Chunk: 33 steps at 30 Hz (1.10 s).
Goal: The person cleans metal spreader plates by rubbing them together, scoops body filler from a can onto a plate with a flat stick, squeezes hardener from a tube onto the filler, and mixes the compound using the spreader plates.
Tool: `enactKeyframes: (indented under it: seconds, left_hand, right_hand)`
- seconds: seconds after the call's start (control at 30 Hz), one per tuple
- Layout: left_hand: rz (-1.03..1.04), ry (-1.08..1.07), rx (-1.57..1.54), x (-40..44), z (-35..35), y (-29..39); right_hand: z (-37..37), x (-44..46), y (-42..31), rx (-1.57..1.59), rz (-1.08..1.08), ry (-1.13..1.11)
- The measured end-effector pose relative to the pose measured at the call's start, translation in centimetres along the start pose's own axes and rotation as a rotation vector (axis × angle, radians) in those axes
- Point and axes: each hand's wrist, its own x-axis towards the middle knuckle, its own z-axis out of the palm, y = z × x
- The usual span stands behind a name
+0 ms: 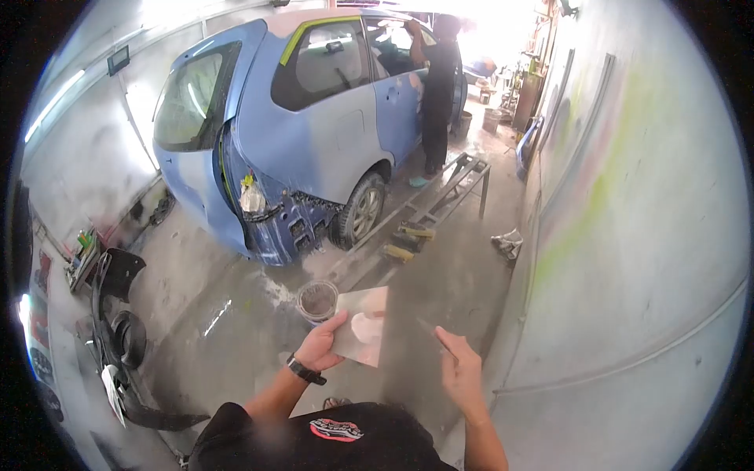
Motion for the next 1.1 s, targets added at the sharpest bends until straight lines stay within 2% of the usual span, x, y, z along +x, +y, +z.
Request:
enactKeyframes:
  seconds: [0.07, 0.2, 0.33, 0.43, 0.57, 0.63, 0.77, 0.9, 1.1]
  left_hand:
    - [0.019, -0.001, 0.169, 0.8, 1.2, -1.2]
    - [-0.037, -0.059, -0.015, 2.6, 2.5, -2.8]
    - [0.02, 0.114, 0.082, 3.3, 6.4, -3.4]
    - [0.156, 0.002, 0.273, 3.9, 6.1, -3.5]
    - [0.442, 0.085, 0.618, 4.9, 5.7, -4.1]
    - [0.488, 0.102, 0.781, 4.5, 5.8, -3.9]
    - [0.568, 0.132, 1.095, 3.8, 6.1, -3.2]
    - [0.523, 0.201, 1.067, 3.9, 5.8, -4.0]
    - [0.476, 0.212, 1.038, 4.0, 6.7, -4.5]
  right_hand:
    - [-1.7, -0.3, -0.1, -0.103, 0.014, 0.036]
    - [-4.3, -0.5, -1.3, -0.249, -0.002, 0.008]
    - [-5.8, 0.5, -1.3, -0.409, -0.112, -0.023]
    - [-5.5, 1.9, -2.5, -0.469, -0.157, 0.002]
    - [-4.2, 4.3, -2.6, -0.678, -0.287, 0.012]
    - [-3.1, 5.0, -1.7, -0.783, -0.368, 0.019]
    - [-1.0, 4.7, -1.2, -0.75, -0.371, -0.127]
    - [0.4, 3.1, -0.7, -0.625, -0.319, -0.217]
    - [0.0, 2.5, -0.5, -0.601, -0.29, -0.258]
